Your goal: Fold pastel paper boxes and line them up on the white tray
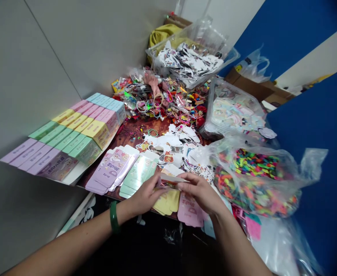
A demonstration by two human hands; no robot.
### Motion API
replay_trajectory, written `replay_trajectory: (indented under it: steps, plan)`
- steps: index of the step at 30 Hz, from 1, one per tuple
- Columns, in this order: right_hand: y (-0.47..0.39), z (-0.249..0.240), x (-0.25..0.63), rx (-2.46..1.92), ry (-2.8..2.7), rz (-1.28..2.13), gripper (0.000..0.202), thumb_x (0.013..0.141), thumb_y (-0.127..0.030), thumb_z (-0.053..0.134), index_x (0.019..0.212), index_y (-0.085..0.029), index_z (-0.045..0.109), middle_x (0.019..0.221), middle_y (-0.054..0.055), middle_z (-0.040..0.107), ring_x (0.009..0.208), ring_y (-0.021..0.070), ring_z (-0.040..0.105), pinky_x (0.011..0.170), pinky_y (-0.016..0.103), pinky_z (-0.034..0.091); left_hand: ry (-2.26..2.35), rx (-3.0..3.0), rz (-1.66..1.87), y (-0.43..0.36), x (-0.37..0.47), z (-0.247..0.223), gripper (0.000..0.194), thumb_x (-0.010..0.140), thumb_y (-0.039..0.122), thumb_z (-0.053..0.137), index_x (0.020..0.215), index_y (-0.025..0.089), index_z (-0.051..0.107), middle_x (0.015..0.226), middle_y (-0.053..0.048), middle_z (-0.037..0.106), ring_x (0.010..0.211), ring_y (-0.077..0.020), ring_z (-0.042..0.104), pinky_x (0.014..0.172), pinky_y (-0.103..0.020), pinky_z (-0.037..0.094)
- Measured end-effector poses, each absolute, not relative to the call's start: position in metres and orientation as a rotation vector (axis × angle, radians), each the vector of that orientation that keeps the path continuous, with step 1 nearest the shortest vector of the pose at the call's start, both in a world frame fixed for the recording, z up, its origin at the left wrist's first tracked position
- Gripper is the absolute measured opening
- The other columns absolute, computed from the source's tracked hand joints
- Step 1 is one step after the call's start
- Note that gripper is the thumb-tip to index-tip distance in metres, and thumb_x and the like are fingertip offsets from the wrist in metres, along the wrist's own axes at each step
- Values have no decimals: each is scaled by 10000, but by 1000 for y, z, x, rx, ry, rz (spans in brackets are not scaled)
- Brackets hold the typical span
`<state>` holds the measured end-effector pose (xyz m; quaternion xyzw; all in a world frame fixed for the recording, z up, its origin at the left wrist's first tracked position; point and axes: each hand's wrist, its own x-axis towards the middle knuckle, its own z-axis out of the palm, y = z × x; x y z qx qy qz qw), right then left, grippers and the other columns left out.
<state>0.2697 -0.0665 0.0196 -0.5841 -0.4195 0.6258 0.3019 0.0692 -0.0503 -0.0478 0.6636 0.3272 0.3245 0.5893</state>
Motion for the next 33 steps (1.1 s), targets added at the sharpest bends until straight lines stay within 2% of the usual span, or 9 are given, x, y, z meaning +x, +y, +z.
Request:
replay_trajectory:
  steps: [3, 6, 8, 11, 16, 21, 24, 29, 33]
  plan:
    - [-67, 10, 262, -1457, -992, 1775, 285, 700, -365, 723, 889, -169, 638, 636, -23, 587, 481, 62, 442, 470, 199, 318, 713, 1463, 722, -50, 61, -41, 495, 864, 301, 552, 1330, 222, 406, 1355, -88, 474, 1260, -257, 420, 1068, -409, 321]
    - [-65, 6, 256, -1451, -971, 1750, 251, 734, -389, 692, 821, -163, 623, 545, -36, 551, 428, 57, 412, 434, 193, 288, 724, 1304, 730, -47, 57, -34, 442, 938, 358, 398, 1361, 231, 413, 1446, -57, 394, 1340, -243, 329, 1130, -417, 228]
    - [-63, 5, 255, -1451, -965, 1726, 245, 739, -390, 687, 777, -160, 609, 529, -36, 536, 439, 65, 434, 439, 190, 304, 779, 1258, 747, -45, 57, -29, 420, 952, 373, 353, 1330, 229, 468, 1433, -47, 418, 1338, -232, 337, 1140, -417, 209]
    - [-63, 3, 254, -1435, -1036, 1634, 226, 753, -359, 679, 866, -173, 619, 645, -19, 583, 485, 72, 474, 462, 195, 354, 816, 1237, 740, -43, 62, -23, 369, 920, 358, 450, 1251, 226, 546, 1347, -68, 507, 1255, -236, 445, 1085, -422, 317]
    - [-73, 2, 254, -1351, -1564, 958, 148, 846, -217, 563, 972, -222, 639, 911, 43, 627, 798, 146, 599, 696, 277, 489, 858, 1490, 976, -41, 62, -24, 174, 854, 227, 570, 1011, 208, 643, 1162, -82, 562, 1137, -215, 521, 969, -381, 433]
    - [-86, -4, 260, -1165, -2086, 503, 310, 836, -164, 585, 1142, -214, 597, 1145, 116, 578, 1036, 195, 568, 846, 332, 488, 769, 1869, 1040, -40, 46, -34, 131, 813, 167, 628, 935, 199, 662, 1139, -82, 570, 1084, -194, 550, 952, -358, 439]
    - [-87, -6, 261, -1149, -2120, 458, 341, 819, -155, 616, 1153, -217, 585, 1132, 111, 603, 1003, 199, 578, 826, 351, 492, 737, 1915, 991, -40, 43, -31, 167, 784, 178, 669, 950, 189, 650, 1095, -82, 607, 1039, -189, 577, 914, -340, 463]
    - [-84, 4, 254, -1284, -1906, 662, 184, 823, -181, 620, 1002, -218, 638, 934, 57, 655, 858, 163, 602, 738, 305, 505, 875, 1689, 892, -42, 53, -13, 248, 799, 174, 639, 1045, 184, 611, 1031, -70, 628, 947, -170, 609, 739, -263, 521]
    - [-83, 10, 251, -1311, -1843, 774, 109, 845, -194, 588, 933, -212, 648, 856, 42, 643, 753, 139, 596, 607, 253, 492, 888, 1666, 858, -41, 58, -5, 124, 799, 166, 636, 921, 177, 656, 905, -45, 641, 857, -151, 618, 729, -261, 517]
